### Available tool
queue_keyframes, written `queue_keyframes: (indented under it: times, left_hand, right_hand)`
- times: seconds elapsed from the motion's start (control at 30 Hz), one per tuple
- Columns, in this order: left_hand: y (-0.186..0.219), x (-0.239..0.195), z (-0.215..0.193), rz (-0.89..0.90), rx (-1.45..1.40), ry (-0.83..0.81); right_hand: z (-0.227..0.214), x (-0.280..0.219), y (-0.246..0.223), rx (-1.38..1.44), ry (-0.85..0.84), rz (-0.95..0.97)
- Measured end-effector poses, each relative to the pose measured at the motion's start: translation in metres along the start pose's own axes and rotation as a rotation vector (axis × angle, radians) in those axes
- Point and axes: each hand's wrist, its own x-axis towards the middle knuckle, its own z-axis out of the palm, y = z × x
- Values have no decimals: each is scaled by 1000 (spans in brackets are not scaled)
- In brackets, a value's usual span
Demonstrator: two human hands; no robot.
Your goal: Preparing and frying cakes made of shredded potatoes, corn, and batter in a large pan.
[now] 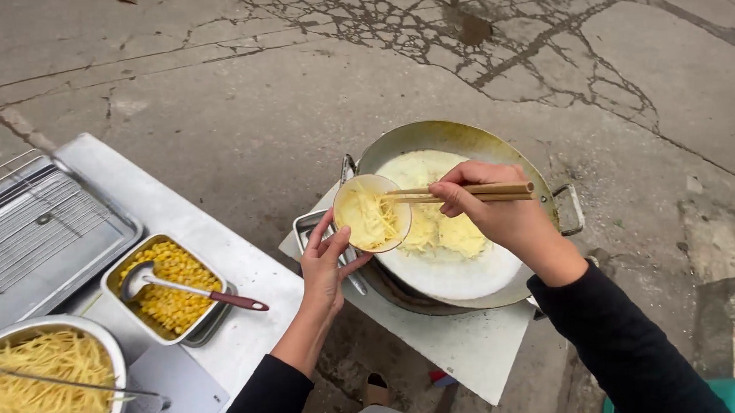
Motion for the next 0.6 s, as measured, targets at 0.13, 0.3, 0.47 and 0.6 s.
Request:
queue_keyframes:
  times: [0.13, 0.3, 0.47, 0.6]
  left_hand:
    - [-38, 36, 56, -35, 34, -38]
    - [-65, 79, 95, -74, 61, -70]
    - [-67, 91, 123, -136, 110, -109]
    - [-73, 107, 119, -133, 155, -119]
  right_hand:
    - [-31, 11, 52, 28, -136, 68]
    - [-85, 41, 70, 5, -190, 51]
    - [-84, 67, 136, 34, -168, 33]
    - [-102, 68, 146, 221, 93, 159]
